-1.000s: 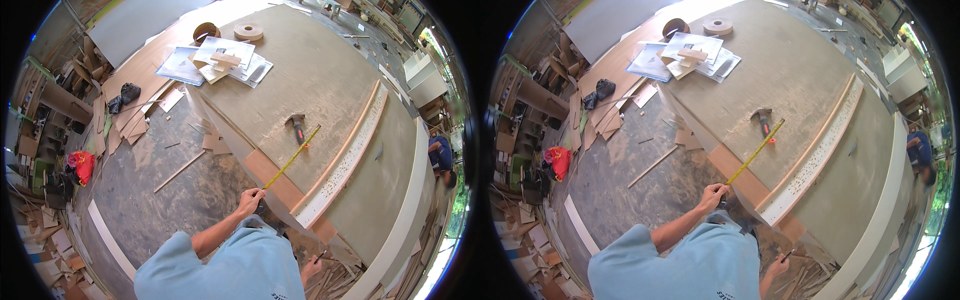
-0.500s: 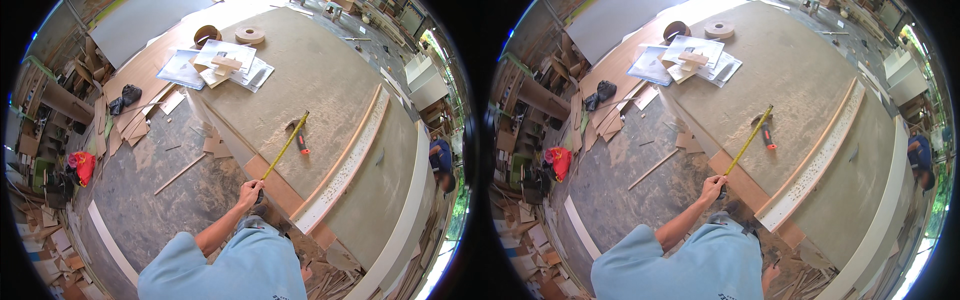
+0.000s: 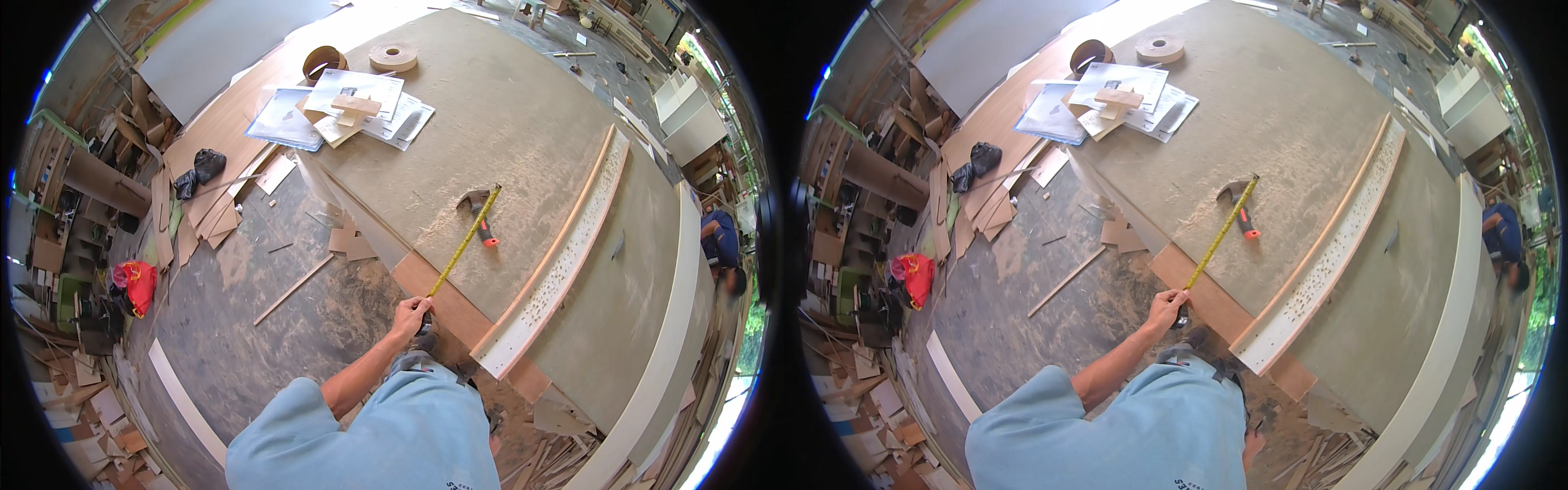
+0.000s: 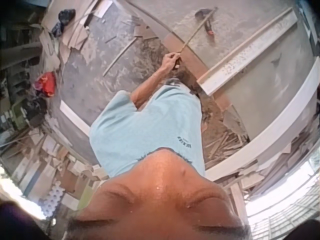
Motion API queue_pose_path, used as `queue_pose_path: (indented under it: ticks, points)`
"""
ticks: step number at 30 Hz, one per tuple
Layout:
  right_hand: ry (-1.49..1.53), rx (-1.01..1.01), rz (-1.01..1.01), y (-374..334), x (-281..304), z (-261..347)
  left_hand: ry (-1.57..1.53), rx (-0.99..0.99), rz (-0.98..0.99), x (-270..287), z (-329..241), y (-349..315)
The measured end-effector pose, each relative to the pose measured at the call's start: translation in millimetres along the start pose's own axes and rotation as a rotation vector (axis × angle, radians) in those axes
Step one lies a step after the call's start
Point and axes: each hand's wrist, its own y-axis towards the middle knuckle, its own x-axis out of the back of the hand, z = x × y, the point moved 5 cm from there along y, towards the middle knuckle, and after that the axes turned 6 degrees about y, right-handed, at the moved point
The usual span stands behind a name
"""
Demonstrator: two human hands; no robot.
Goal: The person measures a long piece of wood using a tape measure and marks it with a pencil, then moves a smaller wooden strip and uses a hammer to tap it.
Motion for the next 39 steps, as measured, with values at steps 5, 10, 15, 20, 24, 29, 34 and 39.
queue_pose_path:
  ticks: [5, 10, 15, 20, 24, 29, 34, 39]
  points:
    - [0.041, -0.043, -0.004, -3, 6, 28, 0.023, 0.021, 0.018, 1, -4, -1]
    - [0.130, -0.083, 0.000, -8, 8, 43, 0.027, 0.054, 0.026, -1, -1, -9]
    - [0.070, -0.084, -0.010, -10, 7, 34, 0.032, 0.045, 0.016, -5, -2, -16]
    - [0.016, -0.056, 0.020, -8, -1, 6, 0.052, 0.066, 0.022, -7, -3, -12]
    - [0.020, -0.041, 0.026, -9, -4, -14, 0.044, 0.071, 0.030, -7, 1, -10]
    - [-0.008, -0.028, 0.007, -8, -12, -30, 0.047, 0.061, 0.030, -7, 5, -8]
    - [-0.016, 0.007, 0.015, -4, -21, -45, 0.049, 0.064, 0.002, -8, -4, -11]
    - [-0.085, 0.063, -0.005, 2, -27, -71, 0.049, 0.073, 0.022, -8, -7, -11]
